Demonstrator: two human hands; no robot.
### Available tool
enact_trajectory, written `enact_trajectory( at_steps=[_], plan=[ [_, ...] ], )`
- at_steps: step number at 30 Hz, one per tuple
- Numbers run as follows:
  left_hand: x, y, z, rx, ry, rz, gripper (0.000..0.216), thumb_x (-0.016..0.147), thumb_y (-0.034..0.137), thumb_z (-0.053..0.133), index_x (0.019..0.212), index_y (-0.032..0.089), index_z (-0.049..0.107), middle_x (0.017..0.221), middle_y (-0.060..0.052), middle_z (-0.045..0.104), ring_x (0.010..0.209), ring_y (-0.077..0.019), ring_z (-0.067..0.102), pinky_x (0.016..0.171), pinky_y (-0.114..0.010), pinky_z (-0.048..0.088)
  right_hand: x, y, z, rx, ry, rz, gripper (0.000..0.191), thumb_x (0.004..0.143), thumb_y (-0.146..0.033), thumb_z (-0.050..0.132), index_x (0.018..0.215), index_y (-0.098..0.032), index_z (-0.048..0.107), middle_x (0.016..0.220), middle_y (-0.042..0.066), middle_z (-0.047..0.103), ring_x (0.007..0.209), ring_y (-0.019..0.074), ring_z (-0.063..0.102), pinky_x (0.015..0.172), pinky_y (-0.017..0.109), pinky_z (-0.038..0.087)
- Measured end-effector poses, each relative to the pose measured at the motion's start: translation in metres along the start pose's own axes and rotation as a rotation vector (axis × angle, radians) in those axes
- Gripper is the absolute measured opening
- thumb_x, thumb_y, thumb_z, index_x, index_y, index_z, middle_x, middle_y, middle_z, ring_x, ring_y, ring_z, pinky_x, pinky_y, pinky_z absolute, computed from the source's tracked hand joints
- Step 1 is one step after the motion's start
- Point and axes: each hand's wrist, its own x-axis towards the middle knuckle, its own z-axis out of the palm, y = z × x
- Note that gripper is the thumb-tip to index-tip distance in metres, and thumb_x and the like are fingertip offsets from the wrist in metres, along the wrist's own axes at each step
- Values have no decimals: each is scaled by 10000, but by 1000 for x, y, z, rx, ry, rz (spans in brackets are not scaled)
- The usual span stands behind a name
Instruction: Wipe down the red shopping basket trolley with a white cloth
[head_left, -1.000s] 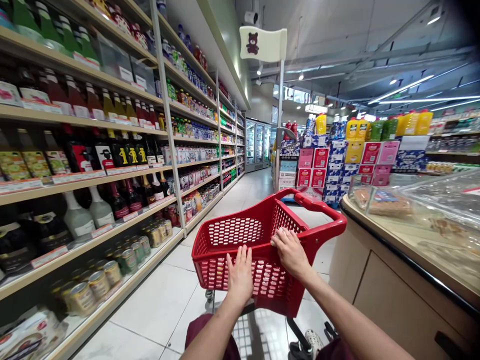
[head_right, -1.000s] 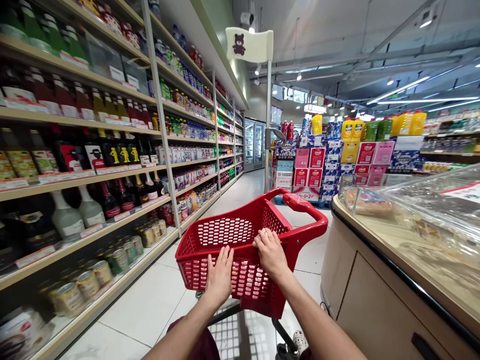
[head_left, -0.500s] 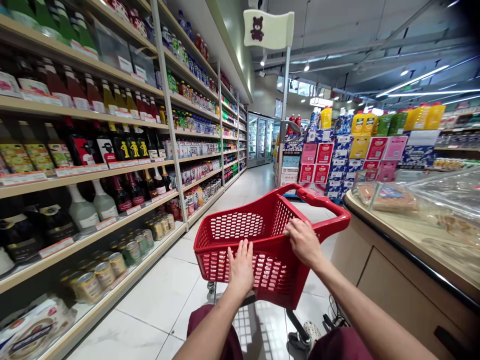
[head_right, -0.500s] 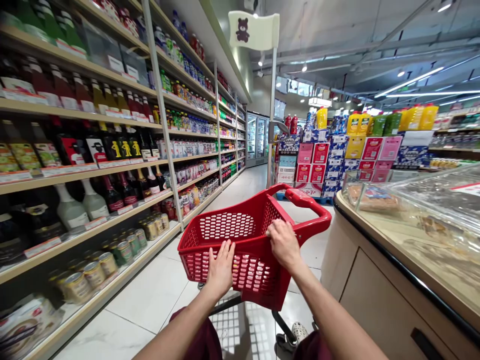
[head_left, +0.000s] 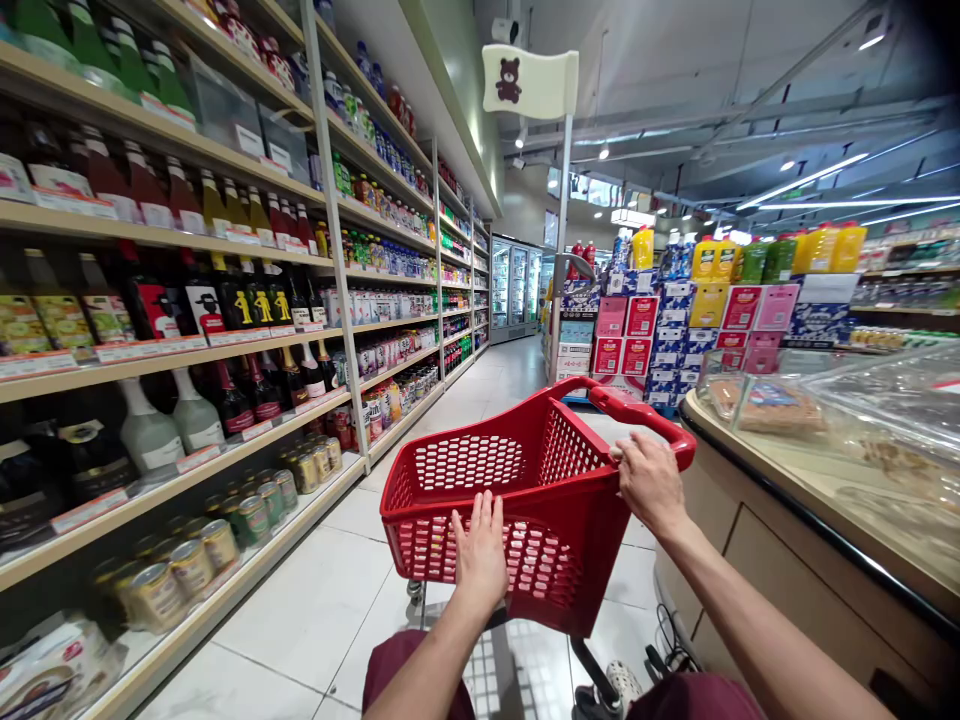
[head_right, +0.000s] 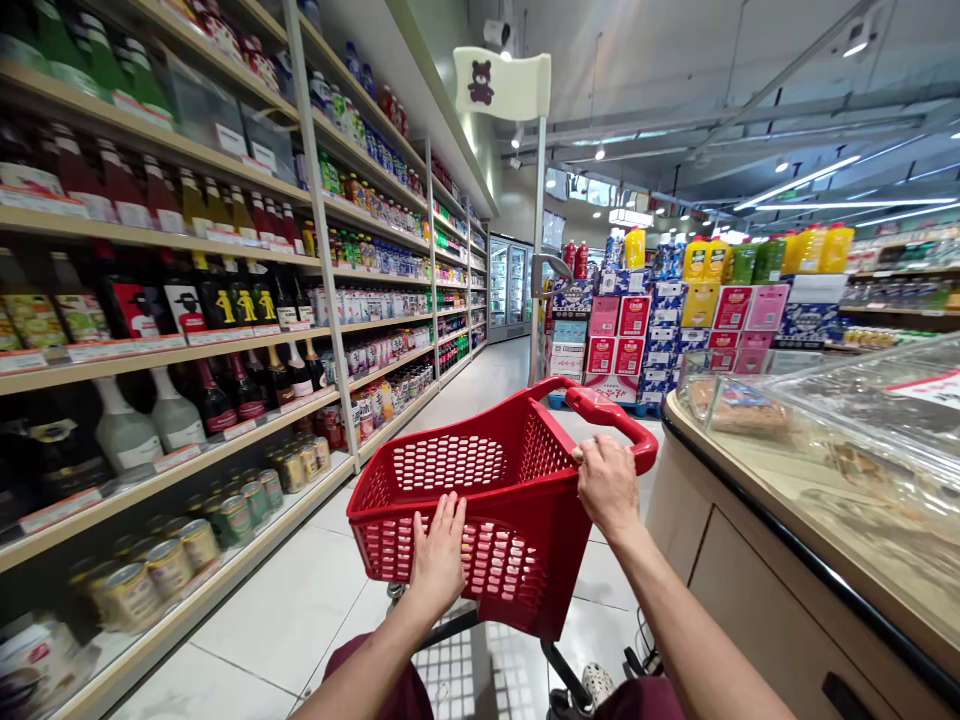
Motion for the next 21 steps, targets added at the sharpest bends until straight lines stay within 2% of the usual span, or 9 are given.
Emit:
enact_trajectory(
  at_steps=[6,12,17,19,21],
  plan=[
    [-1,-1,-4,46,-24,7,747,671,82,353,1382,160,140,1456,-50,148,1338,-218,84,1056,-542,103,-20,-52,12,177,-114,-260,303,808,-164,378,1011,-179,602,1140,93,558,1148,225,403,989,393,267],
    [-2,3,-2,36,-4,-18,789,631,63,371,1381,146,140,1459,-56,118,1339,-218,68,1056,-534,115,-11,-45,11,143,-60,-101,290,830,-185,348,983,-178,595,1080,102,567,1057,225,462,957,427,299],
    [-2,1,-2,55,-6,-5,790,625,38,349,1381,143,145,1456,-57,122,1338,-216,74,1054,-539,111,-26,-81,21,189,-100,-265,310,809,-125,372,1005,-183,604,1111,87,573,1115,215,439,985,389,289],
    [-2,-1,-1,52,-2,1,809,613,29,347,1383,152,132,1455,-47,125,1338,-212,75,1055,-541,108,-23,-78,22,190,-103,-271,333,803,-101,360,1018,-189,599,1113,85,575,1101,201,453,983,379,292],
    [-2,-1,-1,33,-10,-8,841,591,32,363,1385,157,116,1456,-44,120,1339,-212,72,1054,-544,104,-16,-61,20,169,-88,-209,325,811,-114,358,1030,-177,590,1108,100,573,1079,202,467,976,391,296]
  ],
)
